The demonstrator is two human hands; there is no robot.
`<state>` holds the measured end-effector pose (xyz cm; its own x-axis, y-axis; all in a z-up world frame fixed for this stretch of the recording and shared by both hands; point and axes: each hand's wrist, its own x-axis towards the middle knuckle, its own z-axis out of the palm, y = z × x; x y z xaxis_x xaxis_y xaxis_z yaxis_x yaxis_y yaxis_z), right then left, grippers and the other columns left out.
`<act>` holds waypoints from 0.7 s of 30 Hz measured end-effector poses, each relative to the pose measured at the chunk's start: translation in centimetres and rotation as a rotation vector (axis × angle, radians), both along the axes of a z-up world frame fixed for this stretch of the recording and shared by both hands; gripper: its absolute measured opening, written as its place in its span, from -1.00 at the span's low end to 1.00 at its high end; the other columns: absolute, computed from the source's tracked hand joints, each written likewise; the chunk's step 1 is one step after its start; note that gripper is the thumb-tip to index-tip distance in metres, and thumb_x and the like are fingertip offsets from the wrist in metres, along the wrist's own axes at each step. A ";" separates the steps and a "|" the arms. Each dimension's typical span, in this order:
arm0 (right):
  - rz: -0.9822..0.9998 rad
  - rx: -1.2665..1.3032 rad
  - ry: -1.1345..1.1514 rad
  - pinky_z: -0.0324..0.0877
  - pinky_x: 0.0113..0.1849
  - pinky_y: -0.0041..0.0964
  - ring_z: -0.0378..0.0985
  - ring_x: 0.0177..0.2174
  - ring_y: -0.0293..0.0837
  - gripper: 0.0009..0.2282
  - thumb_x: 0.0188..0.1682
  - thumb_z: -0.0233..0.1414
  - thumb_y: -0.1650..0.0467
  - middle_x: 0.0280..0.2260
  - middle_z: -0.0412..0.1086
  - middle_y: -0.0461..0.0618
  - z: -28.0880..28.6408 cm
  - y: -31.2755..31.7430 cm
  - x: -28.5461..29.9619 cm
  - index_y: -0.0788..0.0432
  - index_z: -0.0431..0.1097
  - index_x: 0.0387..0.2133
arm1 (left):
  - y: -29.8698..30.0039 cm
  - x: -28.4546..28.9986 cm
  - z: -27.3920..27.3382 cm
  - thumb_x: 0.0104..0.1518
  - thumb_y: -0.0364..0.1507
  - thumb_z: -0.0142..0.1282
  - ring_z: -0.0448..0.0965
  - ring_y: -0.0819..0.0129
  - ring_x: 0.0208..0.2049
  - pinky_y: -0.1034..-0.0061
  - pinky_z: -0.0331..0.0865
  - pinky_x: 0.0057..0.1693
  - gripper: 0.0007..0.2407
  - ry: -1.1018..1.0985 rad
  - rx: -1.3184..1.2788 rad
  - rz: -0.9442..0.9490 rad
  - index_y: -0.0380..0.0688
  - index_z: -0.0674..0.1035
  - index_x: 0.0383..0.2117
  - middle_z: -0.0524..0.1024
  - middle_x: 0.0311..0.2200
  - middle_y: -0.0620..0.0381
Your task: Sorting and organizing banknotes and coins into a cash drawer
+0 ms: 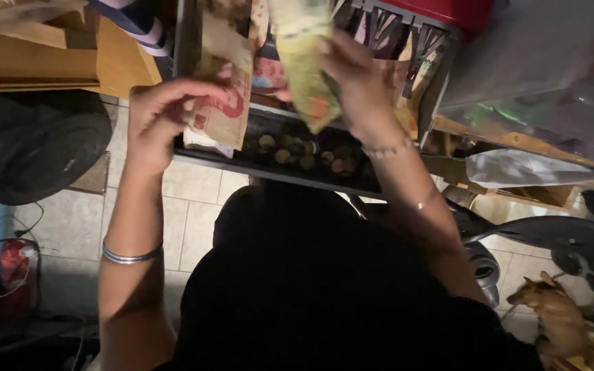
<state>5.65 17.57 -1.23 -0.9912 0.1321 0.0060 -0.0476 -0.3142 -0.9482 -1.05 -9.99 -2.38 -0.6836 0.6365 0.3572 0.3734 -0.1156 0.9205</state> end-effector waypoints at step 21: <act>0.216 -0.159 -0.149 0.28 -0.71 -0.49 0.56 -0.52 -0.14 -0.79 0.23 -0.07 0.36 -0.41 0.42 0.08 0.8 -0.7 -1.7 0.19 0.29 0.06 | 8.5 -5.5 -6.0 -0.13 -0.03 0.58 0.52 0.11 -0.20 0.25 0.02 -0.13 -0.64 0.763 -0.488 0.189 0.05 0.67 -0.50 0.58 -0.25 0.09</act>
